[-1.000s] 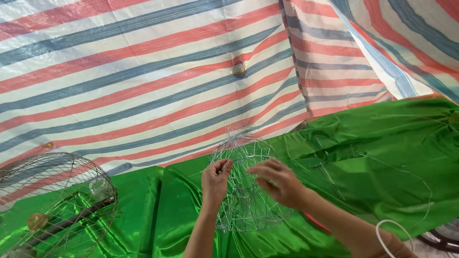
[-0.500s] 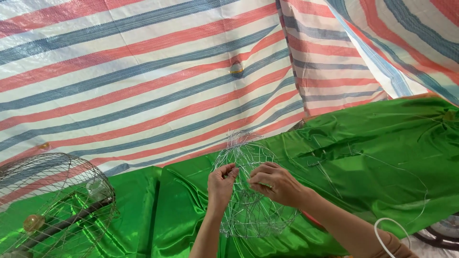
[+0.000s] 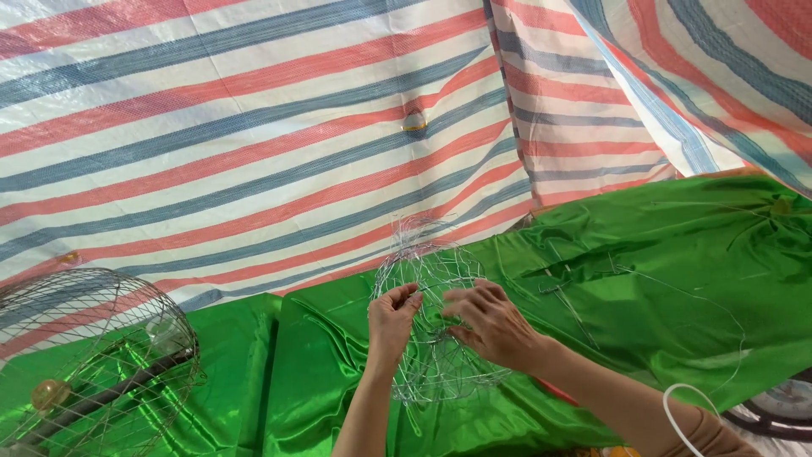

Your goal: The person is finishing a wire mesh sculpture, using pliers to cut and shape the wire.

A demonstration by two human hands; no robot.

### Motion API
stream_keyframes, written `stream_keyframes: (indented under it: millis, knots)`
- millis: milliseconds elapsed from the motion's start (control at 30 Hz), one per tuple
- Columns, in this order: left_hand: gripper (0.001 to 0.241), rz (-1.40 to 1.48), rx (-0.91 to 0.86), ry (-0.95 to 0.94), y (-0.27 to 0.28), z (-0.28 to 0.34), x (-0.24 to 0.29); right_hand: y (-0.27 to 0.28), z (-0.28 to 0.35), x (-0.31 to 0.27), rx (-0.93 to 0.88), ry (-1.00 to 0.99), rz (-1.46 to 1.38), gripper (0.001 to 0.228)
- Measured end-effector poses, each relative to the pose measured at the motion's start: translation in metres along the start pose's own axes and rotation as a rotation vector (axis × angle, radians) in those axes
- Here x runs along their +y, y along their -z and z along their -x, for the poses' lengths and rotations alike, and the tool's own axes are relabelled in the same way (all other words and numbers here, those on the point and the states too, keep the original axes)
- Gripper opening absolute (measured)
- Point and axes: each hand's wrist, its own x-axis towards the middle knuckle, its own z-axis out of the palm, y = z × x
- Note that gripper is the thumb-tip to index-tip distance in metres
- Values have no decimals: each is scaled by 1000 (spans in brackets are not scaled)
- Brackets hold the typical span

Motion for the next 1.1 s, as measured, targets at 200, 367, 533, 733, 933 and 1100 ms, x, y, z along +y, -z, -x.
stream_keyframes:
  millis: [200, 367, 533, 733, 933, 1100]
  knots:
    - [34, 50, 142, -131, 3, 19, 43, 28, -33, -12, 236, -208, 120, 59]
    - [36, -87, 302, -319, -2, 27, 42, 30, -28, -24, 318, -309, 160, 53]
    - [25, -248, 515, -547, -27, 24, -3, -6, -4, -5, 99, -810, -272, 45]
    - [19, -398, 656, -726, -55, 18, -90, -44, 15, -6, 196, -942, -784, 39]
    - [11, -392, 594, -832, -70, 33, -147, -63, 23, -8, 200, -1263, -1327, 67]
    - [4, -284, 481, -817, -84, 57, -146, -57, 17, -7, 195, -1261, -1361, 79]
